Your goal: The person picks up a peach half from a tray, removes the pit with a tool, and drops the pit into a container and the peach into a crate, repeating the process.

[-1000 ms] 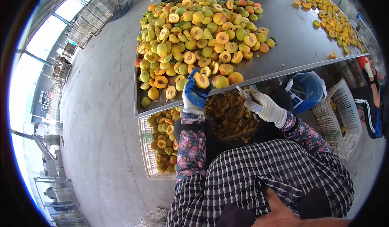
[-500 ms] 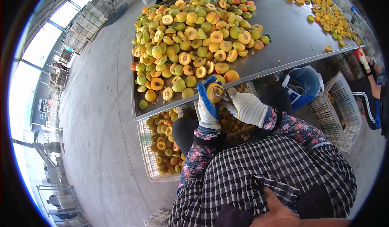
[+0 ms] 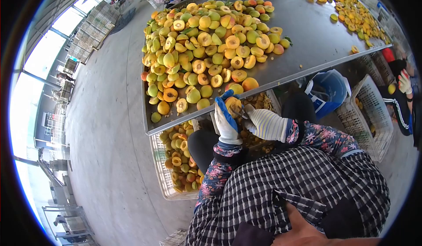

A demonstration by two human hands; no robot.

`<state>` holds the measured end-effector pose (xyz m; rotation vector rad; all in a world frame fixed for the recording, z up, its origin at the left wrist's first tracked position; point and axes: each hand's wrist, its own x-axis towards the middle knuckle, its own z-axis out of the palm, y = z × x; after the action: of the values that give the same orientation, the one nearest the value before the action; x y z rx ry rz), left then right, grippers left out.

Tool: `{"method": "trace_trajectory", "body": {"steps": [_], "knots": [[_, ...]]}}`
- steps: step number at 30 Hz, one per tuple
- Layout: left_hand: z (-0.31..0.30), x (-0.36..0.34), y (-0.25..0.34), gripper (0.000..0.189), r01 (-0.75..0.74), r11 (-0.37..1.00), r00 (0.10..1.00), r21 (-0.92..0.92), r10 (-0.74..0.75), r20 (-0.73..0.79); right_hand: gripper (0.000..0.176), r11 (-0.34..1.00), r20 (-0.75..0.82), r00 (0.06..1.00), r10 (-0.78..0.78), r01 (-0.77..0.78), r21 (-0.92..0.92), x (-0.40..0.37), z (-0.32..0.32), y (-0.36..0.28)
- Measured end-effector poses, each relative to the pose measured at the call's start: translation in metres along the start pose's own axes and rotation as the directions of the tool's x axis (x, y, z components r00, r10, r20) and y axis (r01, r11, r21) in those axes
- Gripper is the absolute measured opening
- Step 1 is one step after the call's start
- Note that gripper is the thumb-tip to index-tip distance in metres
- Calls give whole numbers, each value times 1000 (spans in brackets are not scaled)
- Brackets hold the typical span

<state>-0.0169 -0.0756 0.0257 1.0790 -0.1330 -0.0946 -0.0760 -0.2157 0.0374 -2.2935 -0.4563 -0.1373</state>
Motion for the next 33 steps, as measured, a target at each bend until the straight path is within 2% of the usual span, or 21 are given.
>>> {"method": "trace_trajectory", "body": {"steps": [2,3,4,6,7,9,10,12,13,14,16,18,20,21,22,25,26,27,29,30,33], "knots": [[-8,2,-6,50,3,997,998,72,-8,66,26,994,138,985,104,-99,-44,4,-11,-5],[-12,5,-7,50,2,994,995,106,-13,101,25,991,120,992,39,-54,124,5,-9,-1],[-13,5,-5,50,51,998,992,24,-54,114,25,958,93,995,-24,-4,286,6,-8,3],[-12,4,1,49,152,978,981,-141,-132,145,24,867,143,989,39,-104,487,6,-9,4],[-10,4,3,49,95,992,989,-82,-85,125,24,814,235,960,151,-256,522,7,-17,-9],[-5,0,3,48,-14,999,996,39,10,91,25,644,429,836,341,-541,542,7,-27,-34],[-4,0,0,49,-160,957,984,241,136,113,24,637,450,814,367,-572,516,9,-28,-39],[-3,2,-1,51,-113,974,992,196,101,72,24,614,481,768,423,-633,471,10,-28,-43],[-2,2,-2,52,-88,981,995,173,80,53,24,715,446,818,363,-551,429,8,-22,-35],[-3,3,0,52,-117,957,988,266,85,128,25,804,416,860,296,-459,378,6,-13,-19],[-10,6,6,53,-188,883,960,431,72,272,27,876,375,910,174,-317,363,1,-1,6],[-29,16,-6,31,-265,808,922,526,54,383,30,863,337,938,73,-229,451,0,2,18],[-35,21,-7,25,-290,758,909,584,27,417,29,895,347,934,80,-221,388,5,-8,21],[-38,23,-7,28,-304,731,901,611,14,433,28,910,353,932,83,-215,355,5,-12,19],[-33,22,3,28,-283,753,905,594,5,425,27,941,322,940,115,-207,268,6,-15,12],[-30,25,-4,22,-344,723,904,599,84,418,30,904,291,912,288,-360,231,6,-4,-2],[-29,24,-7,24,-279,785,923,554,59,381,31,869,155,983,97,-160,468,5,4,4],[-29,22,-10,29,-213,839,939,501,33,343,31,740,324,925,200,-359,569,1,1,8],[-6,12,15,44,154,969,954,195,-197,226,32,370,653,706,275,-705,605,3,-27,-11],[-4,12,15,46,172,966,944,191,-217,250,35,321,650,712,265,-701,637,0,-25,-11],[-5,15,17,52,226,959,916,171,-269,297,36,308,660,712,240,-701,644,-4,-27,-14]]}}
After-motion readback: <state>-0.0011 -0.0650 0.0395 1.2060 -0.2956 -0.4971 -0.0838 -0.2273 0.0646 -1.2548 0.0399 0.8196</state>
